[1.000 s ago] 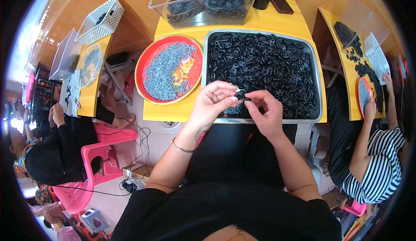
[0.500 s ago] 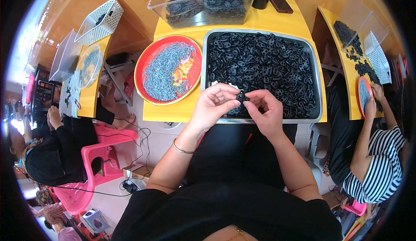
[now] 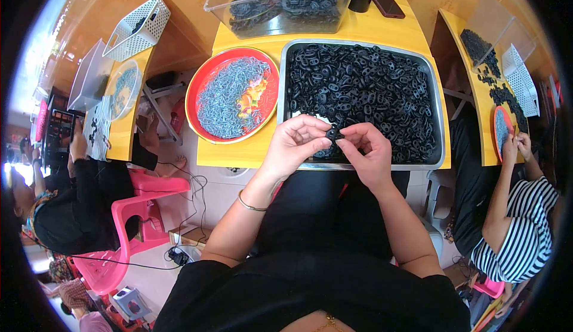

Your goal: The person assembles cord lock toggles by picking springs from a plate and inserting them into plastic stopper components by hand.

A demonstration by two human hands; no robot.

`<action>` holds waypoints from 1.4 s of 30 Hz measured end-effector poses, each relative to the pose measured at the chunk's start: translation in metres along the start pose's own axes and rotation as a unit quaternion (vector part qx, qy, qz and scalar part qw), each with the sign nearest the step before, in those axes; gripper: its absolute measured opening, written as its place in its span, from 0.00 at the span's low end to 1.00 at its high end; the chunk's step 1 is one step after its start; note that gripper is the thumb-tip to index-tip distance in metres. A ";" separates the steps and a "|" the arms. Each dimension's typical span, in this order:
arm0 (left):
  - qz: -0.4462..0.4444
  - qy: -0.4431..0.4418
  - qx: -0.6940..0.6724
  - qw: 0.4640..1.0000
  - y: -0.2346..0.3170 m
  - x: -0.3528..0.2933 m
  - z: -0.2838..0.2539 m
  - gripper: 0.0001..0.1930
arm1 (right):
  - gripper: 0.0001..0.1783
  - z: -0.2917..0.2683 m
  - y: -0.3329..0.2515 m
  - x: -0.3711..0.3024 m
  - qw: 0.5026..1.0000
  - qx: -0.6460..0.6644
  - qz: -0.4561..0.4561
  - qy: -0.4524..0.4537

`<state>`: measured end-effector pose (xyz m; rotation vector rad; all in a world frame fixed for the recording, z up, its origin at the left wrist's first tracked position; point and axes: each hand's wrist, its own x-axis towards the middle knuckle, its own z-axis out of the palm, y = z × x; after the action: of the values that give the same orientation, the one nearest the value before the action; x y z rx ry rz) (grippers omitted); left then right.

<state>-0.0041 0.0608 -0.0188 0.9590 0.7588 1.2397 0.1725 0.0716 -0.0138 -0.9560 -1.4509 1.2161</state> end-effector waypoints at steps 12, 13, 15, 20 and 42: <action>0.004 -0.006 0.010 1.000 -0.002 0.001 -0.003 0.11 | 0.08 -0.002 0.002 0.001 0.999 0.020 0.024 -0.008; 0.000 -0.007 0.013 1.000 -0.001 0.000 -0.002 0.11 | 0.08 -0.002 0.002 0.001 0.999 0.026 0.025 -0.011; -0.001 -0.007 0.014 1.000 0.001 0.000 0.000 0.11 | 0.07 -0.004 0.006 0.001 0.999 0.028 0.024 -0.018; -0.007 -0.011 0.017 1.000 0.000 -0.001 -0.002 0.10 | 0.07 -0.004 0.004 0.001 0.996 0.069 0.048 -0.024; -0.013 -0.015 0.018 1.000 0.004 -0.001 0.003 0.08 | 0.13 -0.003 -0.005 0.001 0.998 0.020 0.032 -0.045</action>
<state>-0.0032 0.0600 -0.0139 0.9920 0.7701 1.1889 0.1754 0.0720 -0.0085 -0.9367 -1.4693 1.3460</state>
